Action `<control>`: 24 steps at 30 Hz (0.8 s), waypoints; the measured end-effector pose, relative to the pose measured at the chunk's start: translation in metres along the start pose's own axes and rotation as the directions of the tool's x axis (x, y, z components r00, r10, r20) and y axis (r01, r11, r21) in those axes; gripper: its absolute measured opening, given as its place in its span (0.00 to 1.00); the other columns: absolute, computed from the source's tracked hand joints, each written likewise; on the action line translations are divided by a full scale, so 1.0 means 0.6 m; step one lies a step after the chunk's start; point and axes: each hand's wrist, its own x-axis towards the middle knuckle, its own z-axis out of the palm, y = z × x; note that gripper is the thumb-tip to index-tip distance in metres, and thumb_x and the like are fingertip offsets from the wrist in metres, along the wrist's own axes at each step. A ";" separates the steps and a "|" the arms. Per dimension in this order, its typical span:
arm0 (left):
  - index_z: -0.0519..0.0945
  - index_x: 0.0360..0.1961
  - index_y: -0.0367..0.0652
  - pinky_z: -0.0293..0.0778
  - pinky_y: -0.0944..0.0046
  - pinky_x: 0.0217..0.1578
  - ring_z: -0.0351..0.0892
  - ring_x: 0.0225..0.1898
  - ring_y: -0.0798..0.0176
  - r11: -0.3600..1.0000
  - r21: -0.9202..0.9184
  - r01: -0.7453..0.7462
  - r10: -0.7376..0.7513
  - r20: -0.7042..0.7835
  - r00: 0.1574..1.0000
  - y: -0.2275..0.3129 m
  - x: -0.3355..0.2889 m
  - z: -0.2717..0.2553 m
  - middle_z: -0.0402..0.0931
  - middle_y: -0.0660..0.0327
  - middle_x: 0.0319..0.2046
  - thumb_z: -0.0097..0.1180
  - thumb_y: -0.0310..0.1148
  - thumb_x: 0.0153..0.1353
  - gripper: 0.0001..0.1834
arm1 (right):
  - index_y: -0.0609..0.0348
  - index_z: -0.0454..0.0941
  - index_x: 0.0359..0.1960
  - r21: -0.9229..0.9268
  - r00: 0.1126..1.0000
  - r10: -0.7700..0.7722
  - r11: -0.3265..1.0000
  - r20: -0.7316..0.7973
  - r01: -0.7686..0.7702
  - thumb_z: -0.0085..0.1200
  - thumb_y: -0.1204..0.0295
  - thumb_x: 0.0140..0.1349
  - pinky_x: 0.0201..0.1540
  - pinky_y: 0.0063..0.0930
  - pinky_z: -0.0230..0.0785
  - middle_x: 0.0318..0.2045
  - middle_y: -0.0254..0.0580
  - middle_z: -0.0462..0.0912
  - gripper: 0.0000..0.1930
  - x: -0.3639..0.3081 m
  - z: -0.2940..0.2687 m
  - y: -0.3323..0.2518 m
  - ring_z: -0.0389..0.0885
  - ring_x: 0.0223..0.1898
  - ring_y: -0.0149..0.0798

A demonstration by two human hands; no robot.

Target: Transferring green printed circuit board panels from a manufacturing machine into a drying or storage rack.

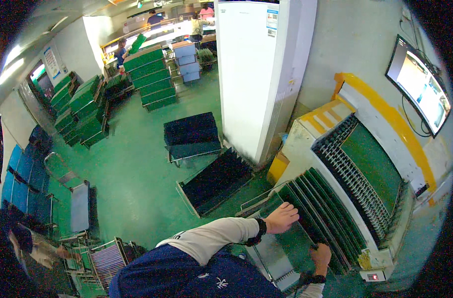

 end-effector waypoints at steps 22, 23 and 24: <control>0.72 0.33 0.44 0.62 0.56 0.47 0.66 0.41 0.54 1.000 0.009 -0.029 0.029 -0.038 0.999 0.003 -0.003 -0.010 0.67 0.58 0.35 0.62 0.28 0.37 0.18 | 0.54 0.86 0.36 -0.005 1.000 0.013 1.000 -0.008 -0.013 0.67 0.58 0.44 0.42 0.44 0.75 0.35 0.51 0.84 0.18 -0.014 -0.018 -0.023 0.83 0.38 0.53; 0.72 0.33 0.44 0.62 0.56 0.47 0.66 0.41 0.54 1.000 0.011 -0.027 0.028 -0.038 0.999 0.003 -0.004 -0.009 0.67 0.58 0.35 0.62 0.28 0.37 0.18 | 0.54 0.86 0.35 0.010 1.000 0.019 1.000 0.003 -0.019 0.67 0.58 0.44 0.42 0.44 0.75 0.35 0.51 0.84 0.18 -0.016 -0.023 -0.029 0.82 0.38 0.53; 0.72 0.33 0.44 0.62 0.56 0.47 0.66 0.41 0.54 1.000 0.015 -0.023 0.024 -0.041 0.999 0.003 -0.005 -0.007 0.67 0.58 0.35 0.62 0.28 0.37 0.18 | 0.54 0.86 0.35 0.011 1.000 0.017 1.000 0.004 -0.017 0.67 0.58 0.44 0.42 0.44 0.75 0.35 0.51 0.84 0.18 -0.016 -0.025 -0.032 0.82 0.38 0.53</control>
